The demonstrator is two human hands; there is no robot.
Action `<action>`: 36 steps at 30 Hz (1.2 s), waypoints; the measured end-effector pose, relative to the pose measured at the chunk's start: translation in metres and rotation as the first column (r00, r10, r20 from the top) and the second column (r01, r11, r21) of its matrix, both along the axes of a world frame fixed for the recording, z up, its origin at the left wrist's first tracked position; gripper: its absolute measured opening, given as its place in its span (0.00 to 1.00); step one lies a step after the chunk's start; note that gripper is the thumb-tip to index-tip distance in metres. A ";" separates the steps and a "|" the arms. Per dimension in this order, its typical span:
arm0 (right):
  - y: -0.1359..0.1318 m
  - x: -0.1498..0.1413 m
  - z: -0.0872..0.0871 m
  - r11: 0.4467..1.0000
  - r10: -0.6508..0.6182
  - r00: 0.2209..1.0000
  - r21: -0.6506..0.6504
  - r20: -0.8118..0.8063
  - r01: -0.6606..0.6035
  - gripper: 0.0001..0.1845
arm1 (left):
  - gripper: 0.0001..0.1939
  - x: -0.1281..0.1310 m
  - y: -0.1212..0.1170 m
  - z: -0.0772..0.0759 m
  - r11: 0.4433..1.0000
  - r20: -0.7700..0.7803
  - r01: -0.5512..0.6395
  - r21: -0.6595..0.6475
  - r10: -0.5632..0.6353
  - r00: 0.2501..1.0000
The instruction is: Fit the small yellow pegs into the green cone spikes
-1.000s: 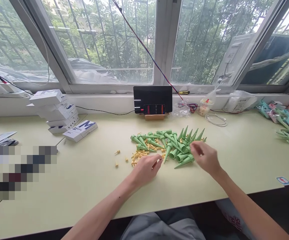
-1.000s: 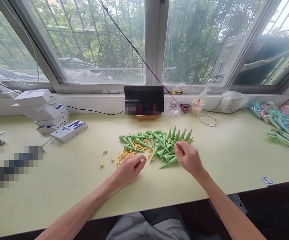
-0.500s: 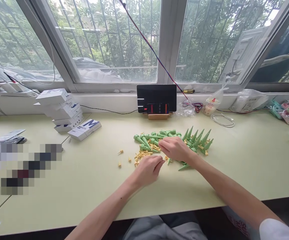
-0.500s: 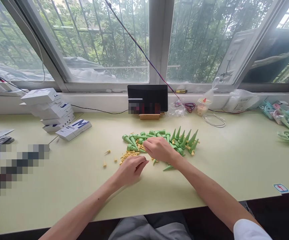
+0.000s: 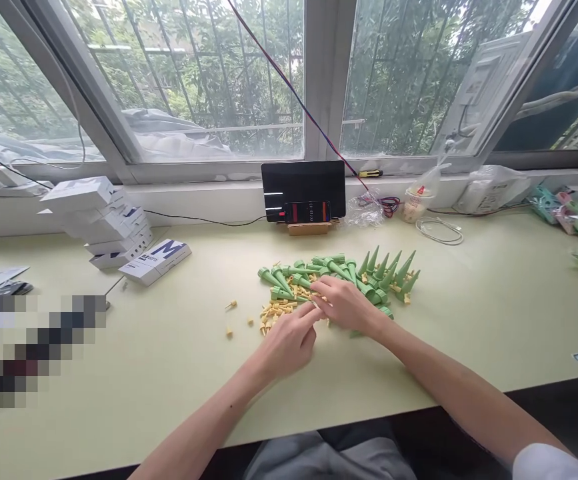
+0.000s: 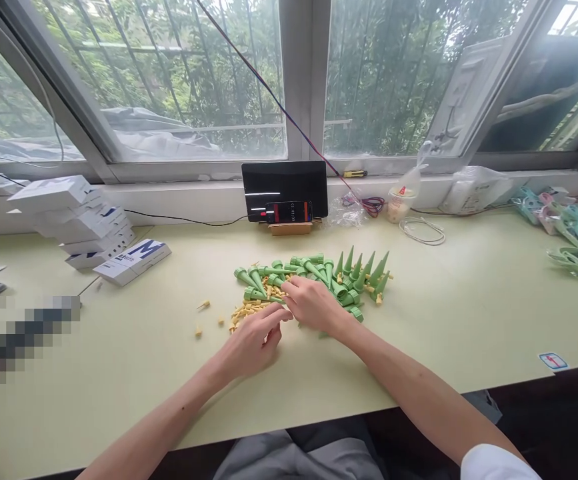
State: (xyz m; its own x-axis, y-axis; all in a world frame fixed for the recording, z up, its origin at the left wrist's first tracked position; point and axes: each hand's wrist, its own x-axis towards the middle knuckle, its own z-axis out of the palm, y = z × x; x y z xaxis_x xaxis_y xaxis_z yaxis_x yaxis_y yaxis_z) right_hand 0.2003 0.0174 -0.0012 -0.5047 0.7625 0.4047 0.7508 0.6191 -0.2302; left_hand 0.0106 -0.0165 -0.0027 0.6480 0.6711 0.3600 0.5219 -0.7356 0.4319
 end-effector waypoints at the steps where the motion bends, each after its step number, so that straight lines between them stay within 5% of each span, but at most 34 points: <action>1: -0.001 -0.001 0.000 1.000 -0.014 1.000 -0.011 -0.010 0.014 0.06 | 0.22 0.000 0.001 0.000 1.000 0.001 -0.002 0.002 0.002 1.000; 16: -0.003 -0.005 -0.002 0.997 -0.047 0.994 -0.063 0.102 0.053 0.14 | 0.17 -0.001 0.004 -0.003 1.000 -0.019 0.011 0.028 -0.010 1.000; 36: -0.005 -0.004 0.000 0.993 0.049 0.983 -0.115 0.174 -0.029 0.07 | 0.18 -0.003 0.007 -0.005 1.000 -0.027 0.027 0.002 -0.027 0.999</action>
State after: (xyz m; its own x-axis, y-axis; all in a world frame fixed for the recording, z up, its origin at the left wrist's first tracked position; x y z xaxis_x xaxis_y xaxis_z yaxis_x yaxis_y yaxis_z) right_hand 0.1965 0.0126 -0.0008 -0.5911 0.7760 0.2200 0.7614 0.6268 -0.1654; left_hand 0.0076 -0.0097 -0.0080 0.6756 0.6524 0.3435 0.5134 -0.7506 0.4159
